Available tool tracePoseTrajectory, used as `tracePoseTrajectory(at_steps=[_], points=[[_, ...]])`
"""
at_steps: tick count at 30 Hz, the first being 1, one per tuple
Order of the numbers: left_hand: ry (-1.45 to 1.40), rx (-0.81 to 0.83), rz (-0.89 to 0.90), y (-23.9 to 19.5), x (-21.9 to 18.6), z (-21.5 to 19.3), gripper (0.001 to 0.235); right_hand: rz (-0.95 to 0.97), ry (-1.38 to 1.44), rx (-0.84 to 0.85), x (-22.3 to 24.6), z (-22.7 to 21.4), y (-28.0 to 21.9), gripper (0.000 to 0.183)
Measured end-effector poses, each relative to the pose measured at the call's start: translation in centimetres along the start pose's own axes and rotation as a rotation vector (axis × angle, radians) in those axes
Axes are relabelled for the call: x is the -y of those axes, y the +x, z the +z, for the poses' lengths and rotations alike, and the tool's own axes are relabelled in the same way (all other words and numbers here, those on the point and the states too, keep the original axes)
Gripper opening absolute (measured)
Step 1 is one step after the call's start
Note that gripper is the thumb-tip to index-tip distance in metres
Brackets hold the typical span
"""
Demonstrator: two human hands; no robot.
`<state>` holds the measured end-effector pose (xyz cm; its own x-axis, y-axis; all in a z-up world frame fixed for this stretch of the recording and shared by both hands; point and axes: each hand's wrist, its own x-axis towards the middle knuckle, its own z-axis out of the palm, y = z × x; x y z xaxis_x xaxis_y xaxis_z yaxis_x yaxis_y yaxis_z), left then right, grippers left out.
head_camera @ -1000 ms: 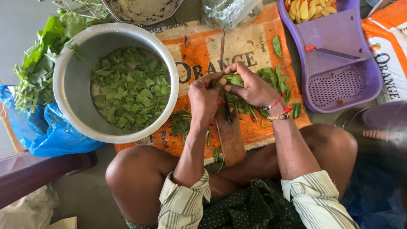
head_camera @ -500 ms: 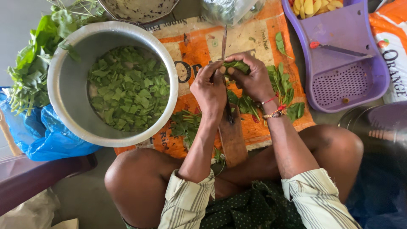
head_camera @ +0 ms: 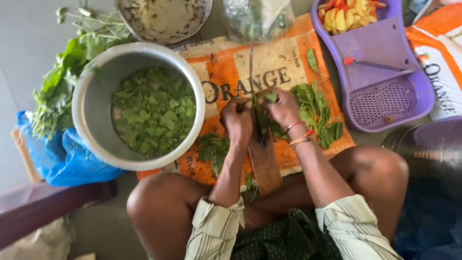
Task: The person sits on the floor and uses a traditional blade tool to cut green leafy vegetables. They repeatedly place leaves on the blade, press down to slice them, and drop the cut pieces into a nearby metal bowl. Another person occasionally reaches into the bowl to mix the contents.
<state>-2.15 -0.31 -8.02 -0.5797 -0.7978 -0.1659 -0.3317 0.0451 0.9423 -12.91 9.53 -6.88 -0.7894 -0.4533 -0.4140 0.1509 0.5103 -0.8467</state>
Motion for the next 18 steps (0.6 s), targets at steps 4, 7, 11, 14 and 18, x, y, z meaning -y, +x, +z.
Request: tracePoseTrajectory(at_steps=[4, 7, 11, 14, 18], points=[[-0.572, 0.01, -0.183, -0.8, -2.4, -3.3, 0.017, -0.089, 0.227, 0.01, 0.5, -2.8, -1.4, 0.022], [-0.115, -0.136, -0.098, 0.0, -5.0, -8.9, 0.011, -0.097, 0.474, 0.125, 1.3, -3.3, -2.1, 0.021], [0.74, -0.447, 0.391, 1.3, -7.5, -15.8, 0.028, -0.141, 0.452, 0.145, 1.8, -2.9, -2.8, 0.022], [0.864, -0.5, 0.644, 0.9, -9.2, -15.0, 0.045, -0.207, 0.355, 0.186, 2.6, -2.4, -2.6, 0.02], [0.183, 0.268, 0.099, -1.5, -10.0, -8.6, 0.063, -0.09, 0.59, 0.344, 2.3, -2.2, -2.8, 0.02]])
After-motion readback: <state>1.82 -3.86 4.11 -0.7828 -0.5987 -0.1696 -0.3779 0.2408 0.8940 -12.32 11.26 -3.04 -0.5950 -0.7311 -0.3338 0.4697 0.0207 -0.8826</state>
